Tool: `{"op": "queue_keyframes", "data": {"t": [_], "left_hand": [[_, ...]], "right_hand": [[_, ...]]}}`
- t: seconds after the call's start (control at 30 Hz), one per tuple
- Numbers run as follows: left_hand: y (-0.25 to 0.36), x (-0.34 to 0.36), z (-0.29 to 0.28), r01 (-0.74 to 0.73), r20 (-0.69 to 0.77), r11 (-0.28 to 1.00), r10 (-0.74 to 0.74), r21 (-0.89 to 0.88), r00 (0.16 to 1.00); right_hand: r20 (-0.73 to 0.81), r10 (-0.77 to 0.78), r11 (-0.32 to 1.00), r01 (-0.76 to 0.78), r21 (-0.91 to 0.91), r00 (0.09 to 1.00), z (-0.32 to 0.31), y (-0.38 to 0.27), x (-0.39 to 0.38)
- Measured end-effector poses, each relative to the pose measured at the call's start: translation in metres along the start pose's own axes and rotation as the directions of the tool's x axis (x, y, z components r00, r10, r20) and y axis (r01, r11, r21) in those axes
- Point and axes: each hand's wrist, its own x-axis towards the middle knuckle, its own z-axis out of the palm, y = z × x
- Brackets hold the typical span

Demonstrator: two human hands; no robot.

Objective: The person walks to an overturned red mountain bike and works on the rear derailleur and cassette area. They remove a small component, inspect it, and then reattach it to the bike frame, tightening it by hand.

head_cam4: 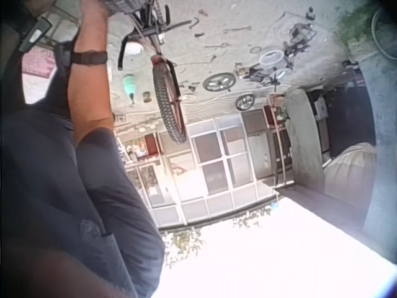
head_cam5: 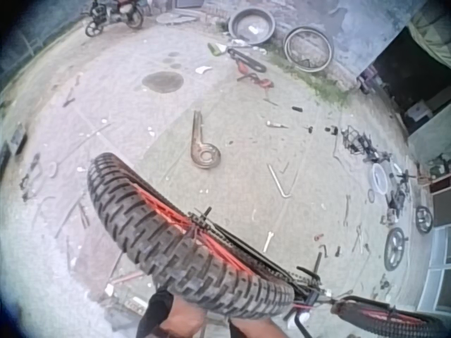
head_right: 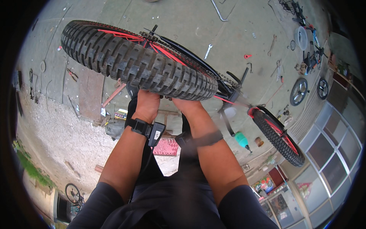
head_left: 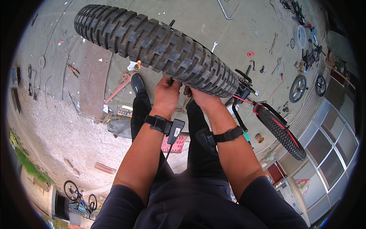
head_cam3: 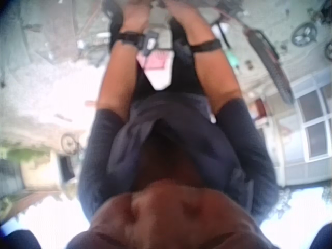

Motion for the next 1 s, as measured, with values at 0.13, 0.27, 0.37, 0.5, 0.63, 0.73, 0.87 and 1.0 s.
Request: {"op": "queue_keyframes", "data": {"t": [0.13, 0.27, 0.37, 0.5, 0.63, 0.73, 0.87, 1.0], "left_hand": [[-0.002, 0.002, -0.003, -0.008, 0.011, 1.0, 0.008, -0.026, 1.0], [-0.006, 0.003, -0.005, -0.025, -0.013, 0.996, 0.026, 0.089, 1.0], [-0.004, 0.005, -0.008, -0.007, -0.025, 0.989, 0.011, 0.146, 1.0], [0.0, 0.001, -0.005, 0.012, -0.011, 0.995, -0.011, 0.101, 1.0], [0.0, 0.003, -0.007, 0.034, 0.005, 0.992, -0.035, 0.122, 0.999], [0.0, 0.003, -0.004, 0.032, 0.006, 0.993, -0.033, 0.112, 0.999], [-0.007, 0.007, -0.007, -0.013, 0.026, 0.993, 0.01, 0.121, 1.0], [-0.009, 0.007, -0.007, -0.001, 0.018, 0.994, -0.001, 0.112, 1.0]], "right_hand": [[0.073, 0.097, 0.979, -0.109, 0.175, 0.993, -0.003, -0.018, -0.007], [-0.077, 0.027, 0.96, -0.005, 0.281, 0.997, 0.001, 0.009, -0.011], [-0.112, 0.097, 0.874, -0.031, 0.485, 0.989, 0.002, 0.0, -0.018], [-0.126, 0.151, 0.748, -0.03, 0.663, 0.981, 0.01, -0.012, -0.019], [-0.165, 0.194, 0.736, -0.032, 0.676, 0.967, 0.014, -0.015, -0.015], [-0.15, 0.179, 0.754, -0.038, 0.656, 0.972, 0.013, -0.015, -0.016], [-0.211, 0.202, 0.787, -0.031, 0.616, 0.956, 0.016, -0.025, -0.017], [-0.268, 0.245, 0.782, -0.026, 0.622, 0.932, 0.021, -0.034, -0.018]]}}
